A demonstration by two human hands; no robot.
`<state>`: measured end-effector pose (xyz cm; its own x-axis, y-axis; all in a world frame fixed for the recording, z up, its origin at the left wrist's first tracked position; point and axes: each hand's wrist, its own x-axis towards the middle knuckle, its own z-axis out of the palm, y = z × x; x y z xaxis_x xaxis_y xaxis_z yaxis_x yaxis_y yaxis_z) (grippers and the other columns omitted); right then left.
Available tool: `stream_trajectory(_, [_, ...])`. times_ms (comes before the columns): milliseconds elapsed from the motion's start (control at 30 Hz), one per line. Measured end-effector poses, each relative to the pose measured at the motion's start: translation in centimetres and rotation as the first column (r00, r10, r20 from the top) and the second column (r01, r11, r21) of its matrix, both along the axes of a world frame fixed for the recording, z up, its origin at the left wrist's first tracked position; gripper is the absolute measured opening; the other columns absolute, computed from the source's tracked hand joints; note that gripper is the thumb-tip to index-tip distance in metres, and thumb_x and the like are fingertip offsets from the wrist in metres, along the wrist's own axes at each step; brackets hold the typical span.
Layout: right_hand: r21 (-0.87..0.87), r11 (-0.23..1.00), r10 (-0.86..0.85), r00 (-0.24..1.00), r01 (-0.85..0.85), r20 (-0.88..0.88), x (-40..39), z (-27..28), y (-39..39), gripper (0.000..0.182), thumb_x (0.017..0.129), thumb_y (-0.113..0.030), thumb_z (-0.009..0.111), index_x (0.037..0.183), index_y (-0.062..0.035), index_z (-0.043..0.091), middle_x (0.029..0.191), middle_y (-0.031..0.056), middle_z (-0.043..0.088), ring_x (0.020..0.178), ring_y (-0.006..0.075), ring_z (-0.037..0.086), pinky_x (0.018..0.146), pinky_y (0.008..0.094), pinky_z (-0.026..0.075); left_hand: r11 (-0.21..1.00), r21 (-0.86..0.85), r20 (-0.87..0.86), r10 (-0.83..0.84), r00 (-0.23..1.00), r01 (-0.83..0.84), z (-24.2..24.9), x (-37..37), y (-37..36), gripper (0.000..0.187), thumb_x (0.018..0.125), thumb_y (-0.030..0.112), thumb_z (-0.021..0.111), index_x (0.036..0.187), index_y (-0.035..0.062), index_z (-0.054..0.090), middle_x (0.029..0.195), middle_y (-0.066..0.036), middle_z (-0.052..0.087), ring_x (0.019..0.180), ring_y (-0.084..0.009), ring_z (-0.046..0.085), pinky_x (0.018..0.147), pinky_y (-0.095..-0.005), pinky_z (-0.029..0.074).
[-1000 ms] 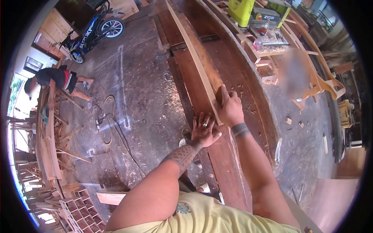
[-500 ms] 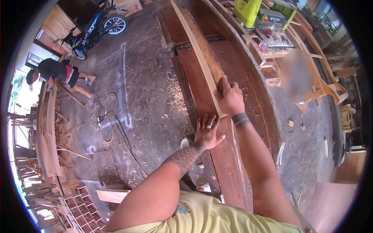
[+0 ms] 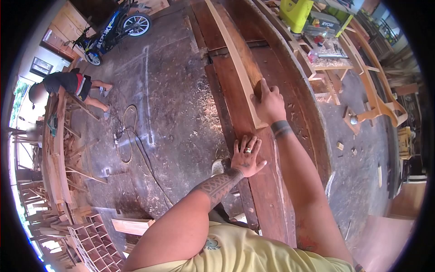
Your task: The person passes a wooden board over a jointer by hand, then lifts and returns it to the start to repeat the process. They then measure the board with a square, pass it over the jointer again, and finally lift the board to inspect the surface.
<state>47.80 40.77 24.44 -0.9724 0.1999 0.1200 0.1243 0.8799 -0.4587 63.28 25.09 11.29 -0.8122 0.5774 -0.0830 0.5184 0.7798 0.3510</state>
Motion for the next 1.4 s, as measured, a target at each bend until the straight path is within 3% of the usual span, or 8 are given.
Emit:
stream_trajectory(633, [0.005,1.0,0.017,1.0,-0.017,0.01,-7.8,0.3,-0.9,0.079,0.101,-0.044,0.072,0.167,-0.0089,0.047,0.14,0.0326,0.062,0.12,0.0535,0.067,0.105,0.0568,0.057,0.996,-0.067,0.114,-0.047,0.992,0.055,1.0,-0.4,-0.3,0.102,0.102,0.069,0.057,0.178,0.0113,0.022,0.185,-0.013,0.019,0.169,-0.0485,0.011,0.133,-0.0721,0.006])
stream_trajectory(800, [-0.025,1.0,0.004,1.0,-0.003,0.017,-9.1,0.7,-1.0,0.078,0.1,-0.043,0.073,0.166,-0.0076,0.049,0.137,0.0325,0.063,0.119,0.0532,0.067,0.106,0.0563,0.057,0.945,0.273,0.026,-0.196,0.98,0.181,-1.3,-2.7,-3.2,0.086,0.091,0.05,0.083,0.162,0.017,0.049,0.172,-0.016,0.041,0.164,-0.0448,0.028,0.13,-0.0711,0.014])
stream_trajectory(867, [-0.019,1.0,-0.011,1.0,0.011,0.004,-9.5,0.8,-1.3,0.079,0.1,-0.042,0.073,0.166,-0.0073,0.048,0.136,0.0316,0.063,0.118,0.0531,0.067,0.106,0.0558,0.057,0.914,0.4,0.059,-0.092,0.994,0.061,-0.5,-8.4,-5.5,0.081,0.091,0.047,0.085,0.157,0.0147,0.052,0.161,-0.019,0.05,0.155,-0.0424,0.04,0.129,-0.0631,0.024])
stream_trajectory(933, [-0.032,0.999,-0.016,1.0,0.016,0.01,-10.2,0.9,-1.4,0.077,0.101,-0.041,0.072,0.167,-0.0074,0.048,0.135,0.0302,0.064,0.117,0.052,0.067,0.105,0.0552,0.057,0.76,0.534,0.189,0.321,0.928,-0.372,-2.8,-13.8,-6.9,0.08,0.09,0.046,0.087,0.152,0.0093,0.052,0.153,-0.023,0.053,0.148,-0.0422,0.047,0.125,-0.0585,0.031])
stream_trajectory(1067, [-0.071,0.997,-0.01,0.998,0.014,0.056,-11.6,1.2,-1.8,0.078,0.102,-0.04,0.072,0.168,-0.0081,0.046,0.135,0.0302,0.063,0.118,0.0511,0.066,0.104,0.0546,0.057,0.322,0.085,0.488,0.812,0.321,-0.943,-0.9,-26.4,-7.0,0.102,0.087,0.054,0.091,0.156,-0.0065,0.046,0.156,-0.027,0.055,0.148,-0.0405,0.053,0.123,-0.0576,0.041])
stream_trajectory(1100, [-0.066,0.998,-0.013,0.998,0.017,0.054,-11.9,1.3,-1.8,0.078,0.102,-0.041,0.072,0.168,-0.0082,0.046,0.135,0.0303,0.063,0.118,0.0509,0.066,0.104,0.0544,0.057,0.264,0.241,0.686,0.634,0.357,-0.934,-11.1,-30.1,-8.8,0.112,0.084,0.061,0.093,0.154,-0.0135,0.048,0.153,-0.031,0.061,0.139,-0.04,0.063,0.116,-0.0511,0.052])
stream_trajectory(1233, [-0.051,0.998,-0.018,0.998,0.021,0.064,-13.6,1.2,-1.8,0.079,0.101,-0.041,0.074,0.169,-0.0099,0.045,0.136,0.0285,0.064,0.119,0.0494,0.067,0.107,0.0535,0.056,0.229,0.3,0.727,0.574,0.378,-0.926,-1.7,-30.2,-5.0,0.107,0.079,0.064,0.095,0.144,-0.0129,0.06,0.138,-0.029,0.073,0.125,-0.041,0.073,0.108,-0.0464,0.059])
stream_trajectory(1400, [-0.06,0.998,-0.012,0.998,0.015,0.061,-15.2,1.4,-1.9,0.08,0.101,-0.042,0.074,0.168,-0.0099,0.046,0.136,0.0285,0.064,0.119,0.0496,0.067,0.107,0.0537,0.056,0.21,0.274,0.666,0.663,0.343,-0.938,-4.5,-30.7,-4.7,0.107,0.078,0.067,0.095,0.138,-0.0163,0.063,0.137,-0.029,0.074,0.124,-0.0417,0.073,0.108,-0.0487,0.06])
